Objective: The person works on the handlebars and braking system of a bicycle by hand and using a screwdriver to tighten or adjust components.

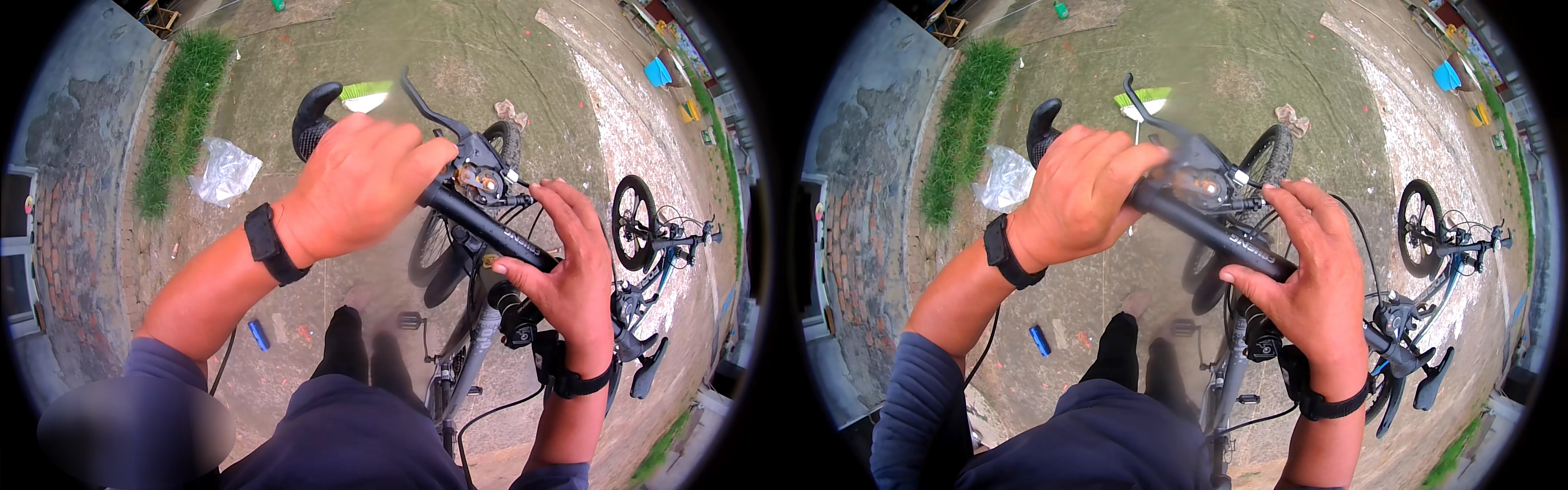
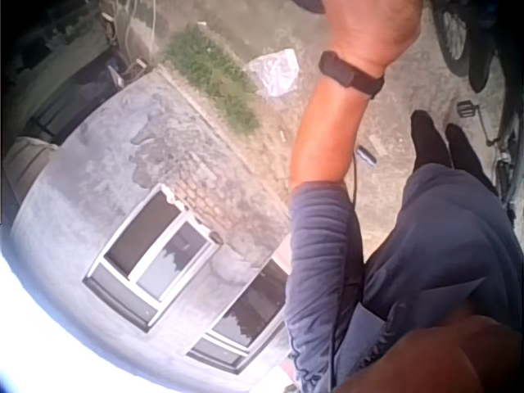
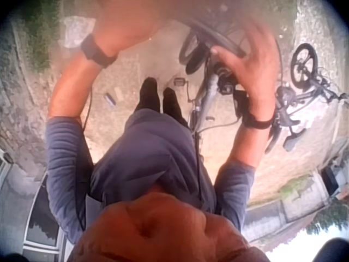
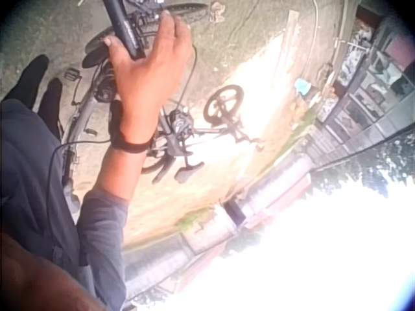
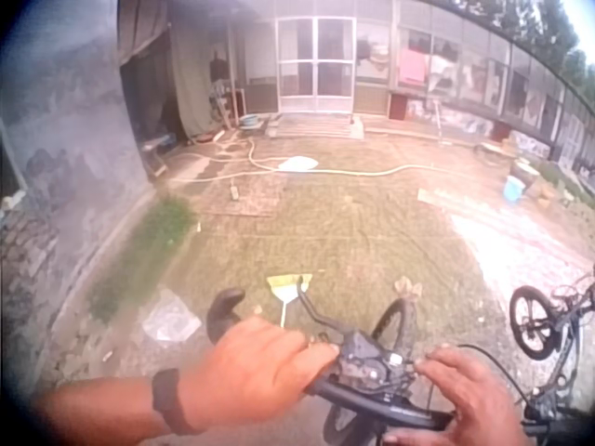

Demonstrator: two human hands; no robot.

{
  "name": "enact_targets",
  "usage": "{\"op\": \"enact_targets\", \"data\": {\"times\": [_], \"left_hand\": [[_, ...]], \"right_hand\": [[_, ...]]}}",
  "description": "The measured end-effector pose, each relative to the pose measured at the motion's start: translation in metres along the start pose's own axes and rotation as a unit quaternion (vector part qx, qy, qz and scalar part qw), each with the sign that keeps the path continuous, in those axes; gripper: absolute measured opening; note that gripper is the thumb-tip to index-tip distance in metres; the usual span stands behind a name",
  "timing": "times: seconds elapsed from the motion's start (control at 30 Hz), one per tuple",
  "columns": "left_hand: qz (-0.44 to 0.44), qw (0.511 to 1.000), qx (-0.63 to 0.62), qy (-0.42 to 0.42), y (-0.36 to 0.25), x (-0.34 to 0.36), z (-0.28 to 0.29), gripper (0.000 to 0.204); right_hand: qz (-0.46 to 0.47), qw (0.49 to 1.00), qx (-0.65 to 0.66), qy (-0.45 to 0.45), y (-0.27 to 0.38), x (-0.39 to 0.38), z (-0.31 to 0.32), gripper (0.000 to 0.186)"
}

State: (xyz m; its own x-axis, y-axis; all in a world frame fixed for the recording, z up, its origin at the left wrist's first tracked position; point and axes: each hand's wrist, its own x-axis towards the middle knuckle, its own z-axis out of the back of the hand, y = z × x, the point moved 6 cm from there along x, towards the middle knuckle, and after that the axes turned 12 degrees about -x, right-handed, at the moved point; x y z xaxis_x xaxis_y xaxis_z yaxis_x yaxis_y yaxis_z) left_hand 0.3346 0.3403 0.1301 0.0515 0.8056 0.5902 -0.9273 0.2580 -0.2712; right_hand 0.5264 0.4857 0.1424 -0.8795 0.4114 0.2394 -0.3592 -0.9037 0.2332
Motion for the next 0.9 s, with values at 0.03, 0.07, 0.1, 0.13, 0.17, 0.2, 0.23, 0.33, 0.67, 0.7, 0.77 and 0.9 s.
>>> {"op": "enact_targets", "data": {"times": [0.03, 0.07, 0.1, 0.13, 0.17, 0.2, 0.23, 0.33, 0.67, 0.7, 0.77, 0.9], "left_hand": [[0.002, 1.000, 0.001, 0.002, 0.000, 0.000, 0.000, 0.074], [0.002, 1.000, 0.001, 0.002, -0.001, 0.000, 0.000, 0.074], [0.002, 1.000, 0.000, 0.002, -0.001, 0.000, 0.000, 0.073], [0.001, 1.000, -0.001, 0.002, -0.001, 0.001, -0.001, 0.073], [0.001, 1.000, -0.002, 0.004, 0.000, 0.001, -0.001, 0.073], [0.002, 1.000, -0.003, 0.004, -0.001, 0.002, -0.001, 0.072], [0.002, 1.000, -0.004, 0.005, -0.001, 0.002, -0.001, 0.071], [0.002, 1.000, 0.000, 0.006, 0.000, 0.004, 0.000, 0.070], [0.004, 1.000, -0.003, -0.004, 0.001, 0.001, -0.001, 0.063], [0.003, 1.000, -0.005, -0.006, 0.001, 0.002, -0.002, 0.061], [0.004, 1.000, -0.006, -0.007, 0.002, 0.004, -0.002, 0.059], [0.012, 1.000, -0.005, -0.010, 0.005, 0.003, -0.004, 0.056]], "right_hand": [[-0.004, 1.000, 0.000, 0.003, 0.000, -0.001, 0.000, 0.090], [-0.001, 1.000, -0.001, 0.002, 0.000, -0.001, -0.001, 0.090], [0.000, 1.000, -0.002, 0.001, -0.001, -0.001, -0.001, 0.090], [0.002, 1.000, -0.003, -0.001, -0.001, -0.001, -0.001, 0.090], [0.001, 1.000, -0.006, 0.001, -0.002, -0.001, -0.001, 0.090], [0.001, 1.000, -0.009, 0.002, -0.002, -0.001, -0.001, 0.089], [0.001, 1.000, -0.011, 0.004, -0.002, -0.001, 0.000, 0.089], [0.009, 1.000, -0.005, -0.003, 0.000, 0.002, 0.002, 0.085], [0.065, 0.991, -0.111, -0.019, 0.040, 0.024, 0.018, 0.057], [0.047, 0.991, -0.125, 0.000, 0.044, 0.028, 0.014, 0.058], [0.010, 0.987, -0.153, 0.039, 0.048, 0.032, 0.006, 0.058], [0.002, 0.993, -0.114, 0.027, 0.049, 0.040, 0.000, 0.056]]}}
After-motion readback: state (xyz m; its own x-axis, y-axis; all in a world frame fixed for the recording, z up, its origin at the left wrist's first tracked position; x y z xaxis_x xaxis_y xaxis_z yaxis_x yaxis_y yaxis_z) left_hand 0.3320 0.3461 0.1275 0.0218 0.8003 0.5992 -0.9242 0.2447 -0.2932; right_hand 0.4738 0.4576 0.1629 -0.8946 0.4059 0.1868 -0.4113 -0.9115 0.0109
